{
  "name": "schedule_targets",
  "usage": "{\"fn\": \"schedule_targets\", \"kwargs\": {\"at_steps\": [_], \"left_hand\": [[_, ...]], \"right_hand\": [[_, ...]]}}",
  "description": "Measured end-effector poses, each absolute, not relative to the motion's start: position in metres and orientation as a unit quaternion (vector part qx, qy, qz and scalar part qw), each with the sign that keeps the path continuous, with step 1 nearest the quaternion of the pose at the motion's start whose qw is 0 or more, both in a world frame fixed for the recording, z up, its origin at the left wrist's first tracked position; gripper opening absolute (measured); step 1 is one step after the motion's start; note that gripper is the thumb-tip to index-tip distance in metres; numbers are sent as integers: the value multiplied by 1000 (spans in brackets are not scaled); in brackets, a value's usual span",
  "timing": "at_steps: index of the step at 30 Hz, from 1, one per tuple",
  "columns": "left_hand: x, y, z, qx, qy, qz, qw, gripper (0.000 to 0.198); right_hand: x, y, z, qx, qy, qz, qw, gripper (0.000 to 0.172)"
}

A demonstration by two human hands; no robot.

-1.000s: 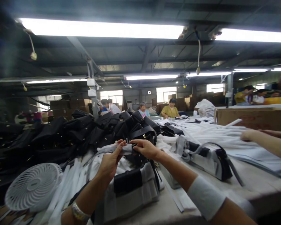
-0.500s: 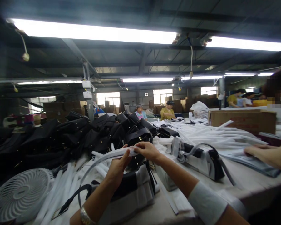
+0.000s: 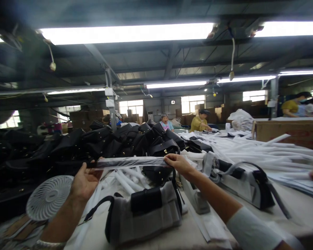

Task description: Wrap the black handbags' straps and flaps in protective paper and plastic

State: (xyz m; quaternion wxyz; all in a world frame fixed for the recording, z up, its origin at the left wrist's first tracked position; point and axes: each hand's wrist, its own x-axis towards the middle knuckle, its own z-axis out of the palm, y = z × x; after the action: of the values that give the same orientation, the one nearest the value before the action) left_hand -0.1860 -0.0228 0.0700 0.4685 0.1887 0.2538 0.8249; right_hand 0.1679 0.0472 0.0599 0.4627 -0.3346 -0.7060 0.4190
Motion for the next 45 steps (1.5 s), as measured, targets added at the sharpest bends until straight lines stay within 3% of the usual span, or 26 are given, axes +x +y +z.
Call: {"fn": "schedule_targets", "kwargs": {"at_steps": [5, 9, 15, 19, 22, 28, 32, 35, 38, 41, 43, 45], "left_hand": [[-212, -30, 90, 226, 282, 828, 429, 27], [-224, -39, 107, 256, 295, 828, 403, 33], [-225, -52, 120, 287, 306, 820, 390, 33], [-212, -60, 126, 300, 300, 818, 388, 36], [-199, -65, 132, 316, 293, 820, 377, 34], [-165, -80, 128, 425, 303, 773, 360, 25], [-158, -91, 118, 477, 303, 733, 379, 39], [-169, -103, 95, 475, 307, 733, 379, 50], [-186, -118, 37, 423, 413, 709, 386, 47], [-201, -134, -41, 372, 522, 614, 461, 48], [-207, -139, -82, 278, 581, 637, 424, 46], [-212, -140, -104, 231, 583, 662, 409, 56]], "right_hand": [[176, 54, 53, -342, -726, 393, 448, 48], [187, 58, 40, -384, -748, 345, 417, 47], [185, 54, 40, -450, -746, 215, 442, 21], [133, 22, 73, -381, -776, 153, 479, 25], [77, -7, 100, -222, -844, 138, 468, 28], [-12, -26, 125, -110, -830, 303, 455, 42], [-28, -24, 125, -98, -784, 456, 410, 40], [-16, -26, 122, -138, -759, 516, 372, 44], [8, -26, 116, -195, -742, 517, 380, 44], [31, -19, 105, -262, -756, 478, 363, 46], [41, -12, 97, -295, -792, 418, 332, 48], [45, -7, 88, -307, -827, 368, 294, 48]]}}
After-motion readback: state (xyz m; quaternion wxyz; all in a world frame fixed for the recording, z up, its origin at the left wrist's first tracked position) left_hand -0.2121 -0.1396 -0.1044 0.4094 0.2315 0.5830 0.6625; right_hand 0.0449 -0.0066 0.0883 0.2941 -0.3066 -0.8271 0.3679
